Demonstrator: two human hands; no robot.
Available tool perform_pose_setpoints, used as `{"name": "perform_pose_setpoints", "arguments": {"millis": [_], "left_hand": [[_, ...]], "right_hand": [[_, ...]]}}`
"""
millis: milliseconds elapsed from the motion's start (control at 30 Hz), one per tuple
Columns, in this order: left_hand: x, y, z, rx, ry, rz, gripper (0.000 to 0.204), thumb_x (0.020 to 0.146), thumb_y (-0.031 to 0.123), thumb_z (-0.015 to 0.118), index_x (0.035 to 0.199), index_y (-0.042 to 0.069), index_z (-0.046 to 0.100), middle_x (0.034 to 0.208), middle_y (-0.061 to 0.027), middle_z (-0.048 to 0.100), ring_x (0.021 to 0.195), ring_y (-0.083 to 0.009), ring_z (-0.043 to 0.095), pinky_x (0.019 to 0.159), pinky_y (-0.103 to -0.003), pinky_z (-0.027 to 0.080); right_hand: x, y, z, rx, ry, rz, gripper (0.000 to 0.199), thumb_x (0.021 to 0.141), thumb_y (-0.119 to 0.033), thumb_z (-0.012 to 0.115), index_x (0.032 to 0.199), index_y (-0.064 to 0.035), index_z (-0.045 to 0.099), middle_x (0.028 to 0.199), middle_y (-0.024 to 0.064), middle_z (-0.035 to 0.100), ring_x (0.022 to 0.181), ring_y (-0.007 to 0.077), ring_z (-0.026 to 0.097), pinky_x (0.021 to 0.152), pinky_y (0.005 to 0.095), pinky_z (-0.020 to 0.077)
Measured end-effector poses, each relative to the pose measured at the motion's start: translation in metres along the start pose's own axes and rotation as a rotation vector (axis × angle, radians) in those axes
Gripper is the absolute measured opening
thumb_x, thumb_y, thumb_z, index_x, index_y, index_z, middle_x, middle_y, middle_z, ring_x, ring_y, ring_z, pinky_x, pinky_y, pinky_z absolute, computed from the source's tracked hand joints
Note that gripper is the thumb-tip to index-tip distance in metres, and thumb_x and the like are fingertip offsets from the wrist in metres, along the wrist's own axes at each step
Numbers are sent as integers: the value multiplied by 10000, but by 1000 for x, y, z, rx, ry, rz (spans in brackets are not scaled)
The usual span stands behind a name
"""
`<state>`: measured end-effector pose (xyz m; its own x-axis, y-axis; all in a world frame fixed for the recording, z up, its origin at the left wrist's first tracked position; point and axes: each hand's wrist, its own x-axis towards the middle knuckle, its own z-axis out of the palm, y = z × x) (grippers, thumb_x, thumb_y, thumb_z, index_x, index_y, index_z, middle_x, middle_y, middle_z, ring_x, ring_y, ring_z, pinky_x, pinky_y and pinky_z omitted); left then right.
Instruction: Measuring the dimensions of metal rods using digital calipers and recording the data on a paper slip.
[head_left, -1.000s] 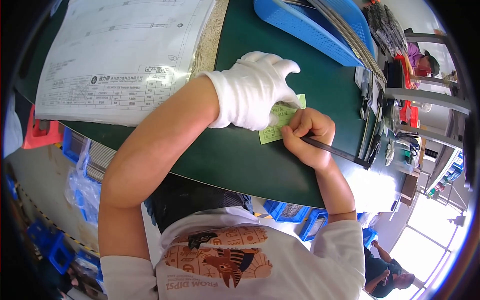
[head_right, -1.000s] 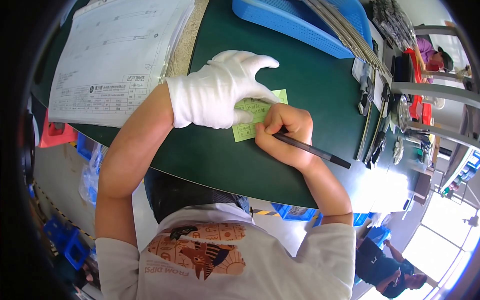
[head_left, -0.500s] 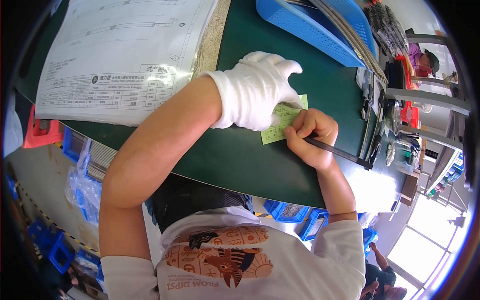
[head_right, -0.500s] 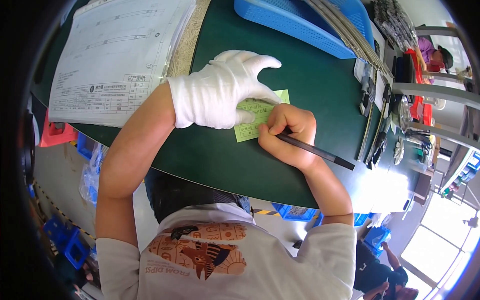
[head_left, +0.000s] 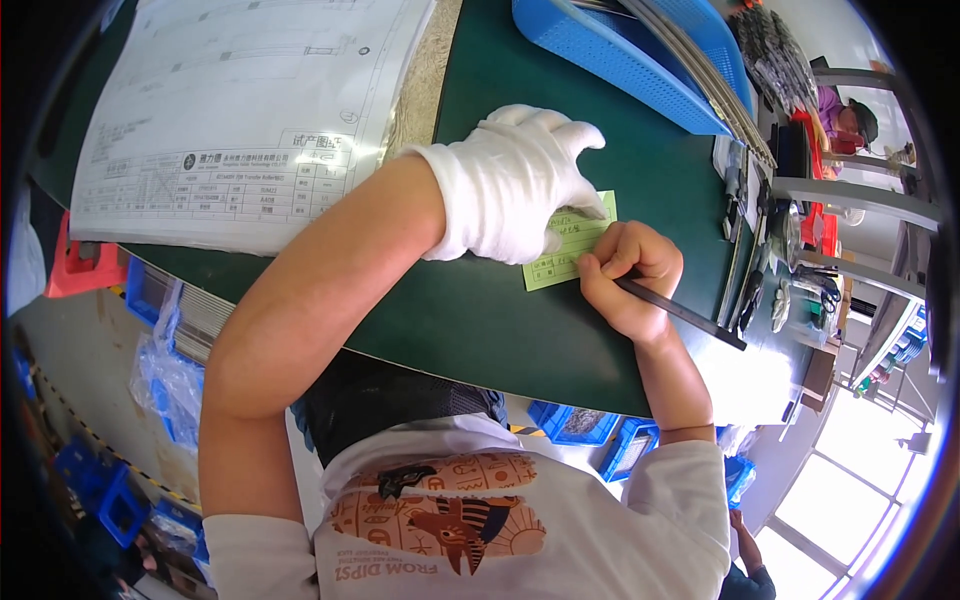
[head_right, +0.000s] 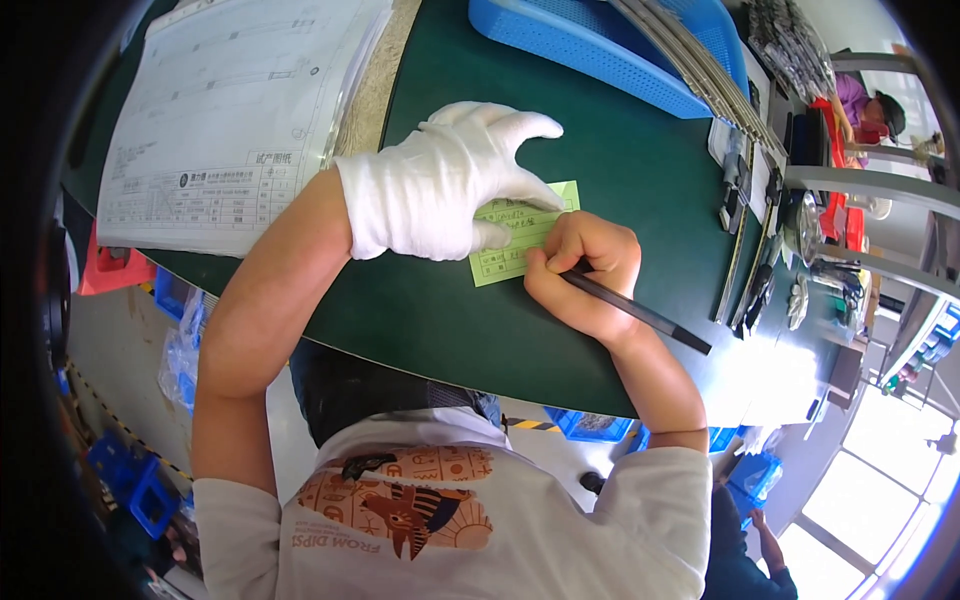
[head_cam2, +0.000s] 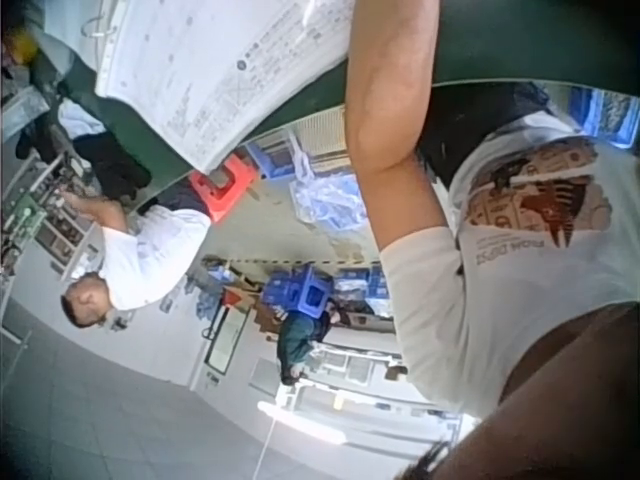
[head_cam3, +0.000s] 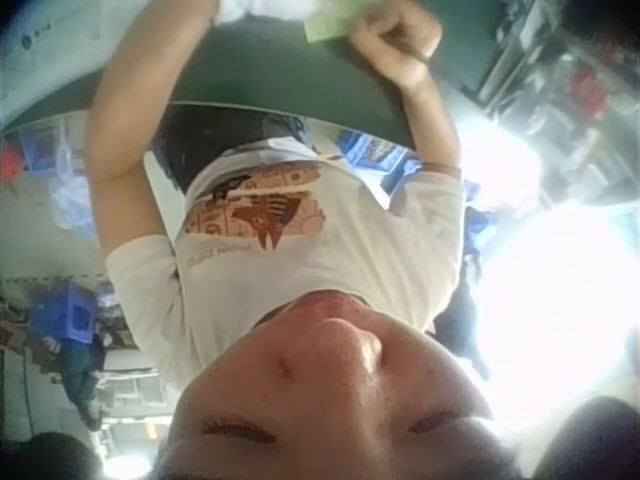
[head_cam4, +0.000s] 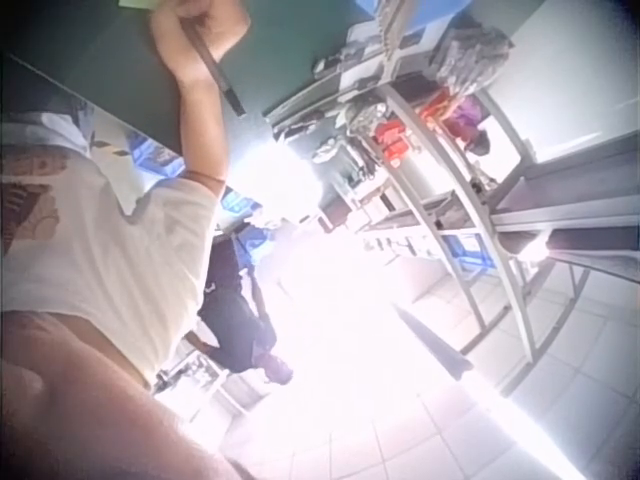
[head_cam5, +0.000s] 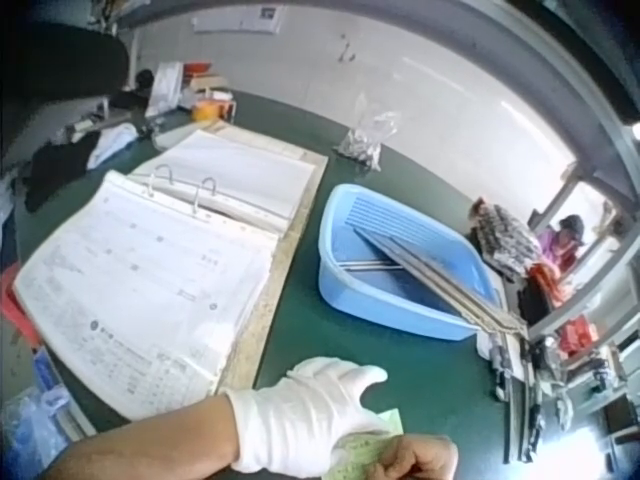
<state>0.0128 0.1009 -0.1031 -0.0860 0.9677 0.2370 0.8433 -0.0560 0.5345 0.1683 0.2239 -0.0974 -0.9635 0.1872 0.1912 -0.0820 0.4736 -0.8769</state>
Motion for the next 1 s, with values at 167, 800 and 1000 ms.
{"name": "perform_pose_setpoints", "arguments": {"millis": [167, 800, 1000], "left_hand": [[1, 0, -1, -19, -6, -5, 373, 656, 200, 652, 1029, 196, 629, 1252, -130, 383, 1162, -321, 360, 993, -427, 249], [-1, -1, -2, -36, -11, 11, 365, 669, 195, 643, 1033, 171, 626, 1264, -134, 368, 1169, -326, 346, 996, -422, 250], [0, -1, -2, -28, -19, 8, 367, 679, 195, 637, 1045, 166, 620, 1268, -138, 360, 1175, -331, 338, 1000, -427, 245]], "right_hand": [[2, 0, 0, 7, -15, 19, 318, 641, 137, 582, 575, -75, 354, 550, 21, 464, 480, 75, 397, 447, 210, 304], [0, 4, -3, 21, 44, 21, 299, 635, 98, 599, 566, -70, 361, 539, 21, 464, 460, 73, 395, 432, 206, 301], [2, 2, -5, -30, 57, 25, 293, 627, 60, 624, 558, -65, 368, 526, 16, 462, 452, 60, 402, 422, 201, 301]]}}
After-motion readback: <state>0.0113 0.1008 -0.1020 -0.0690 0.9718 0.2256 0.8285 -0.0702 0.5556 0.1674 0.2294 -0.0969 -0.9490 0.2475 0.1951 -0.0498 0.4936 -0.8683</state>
